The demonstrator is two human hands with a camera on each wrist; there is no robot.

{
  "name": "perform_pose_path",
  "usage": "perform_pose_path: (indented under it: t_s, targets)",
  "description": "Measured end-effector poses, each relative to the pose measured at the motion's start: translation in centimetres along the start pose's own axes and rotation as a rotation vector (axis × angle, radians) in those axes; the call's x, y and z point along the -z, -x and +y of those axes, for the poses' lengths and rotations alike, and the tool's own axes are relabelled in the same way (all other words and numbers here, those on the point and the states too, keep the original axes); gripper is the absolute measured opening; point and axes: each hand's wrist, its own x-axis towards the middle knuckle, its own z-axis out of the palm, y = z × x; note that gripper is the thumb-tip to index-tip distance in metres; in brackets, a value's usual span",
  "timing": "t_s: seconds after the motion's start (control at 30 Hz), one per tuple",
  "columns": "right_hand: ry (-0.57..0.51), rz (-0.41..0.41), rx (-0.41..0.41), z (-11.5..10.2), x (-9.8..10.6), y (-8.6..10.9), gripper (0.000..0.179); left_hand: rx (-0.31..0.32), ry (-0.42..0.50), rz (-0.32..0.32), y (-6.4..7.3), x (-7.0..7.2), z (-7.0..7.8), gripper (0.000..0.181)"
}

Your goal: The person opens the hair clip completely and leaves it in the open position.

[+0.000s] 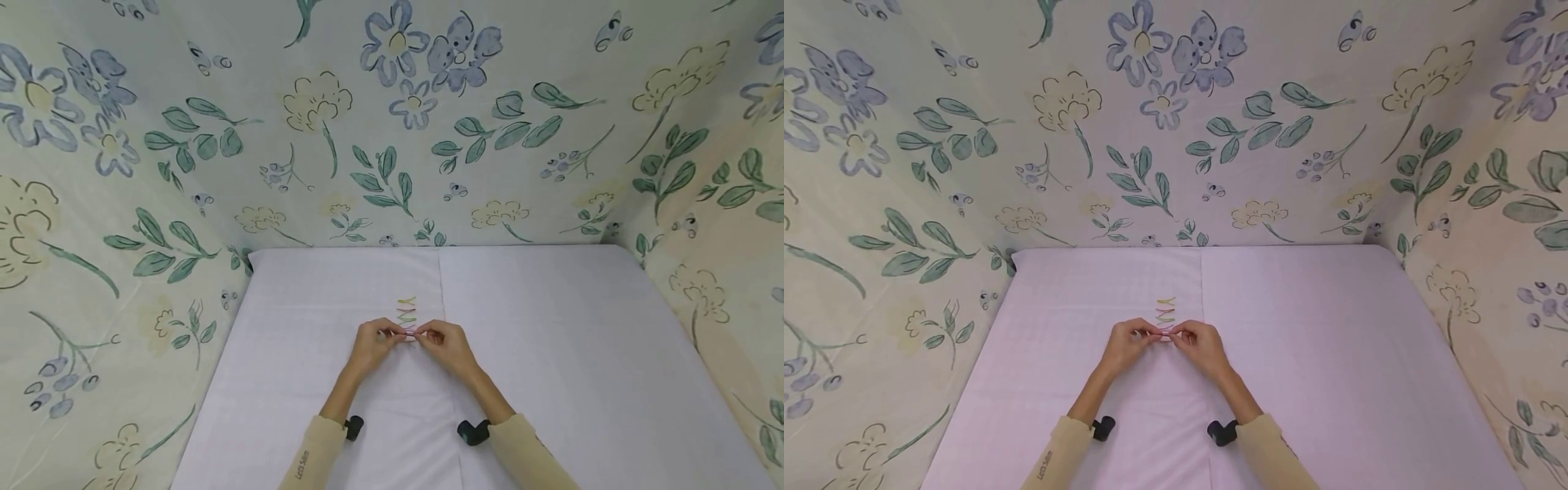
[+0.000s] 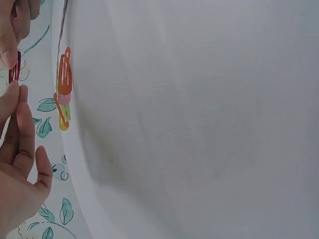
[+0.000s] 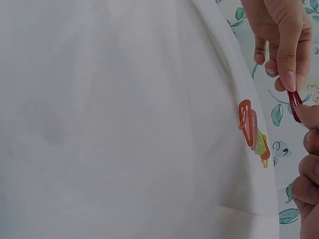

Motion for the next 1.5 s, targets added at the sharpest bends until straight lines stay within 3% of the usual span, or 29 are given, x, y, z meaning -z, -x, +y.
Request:
perform_pose_path:
  t_s: [0.2, 0.57, 0.77, 1.13, 1.5]
  targets:
    - [-0.035, -0.059, -0.009, -0.1, 0.1, 0.0, 0.004, -0.087, -0.005, 0.011, -0.1, 0.1, -0.3, 0.006]
    - [-0.086, -0.159, -0.037, 0.0, 0.7, 0.2, 0.004, -0.033, 0.048, -0.115, 0.0, 0.7, -0.6, 0.013]
    - [-0.106, -0.173, -0.026, -0.1, 0.6, 0.3, 0.004, -0.018, 0.034, -0.166, -0.1, 1.2, -0.7, 0.003]
    - [-0.082, -0.121, -0.081, 0.3, 0.7, 0.4, 0.004, -0.004, 0.008, -0.099, -0.2, 1.0, -0.6, 0.006]
    - [-0.082, -0.135, -0.124, 0.4, 0.7, 0.4, 0.004, 0.02, 0.007, -0.103, -0.2, 1.0, -0.6, 0.005]
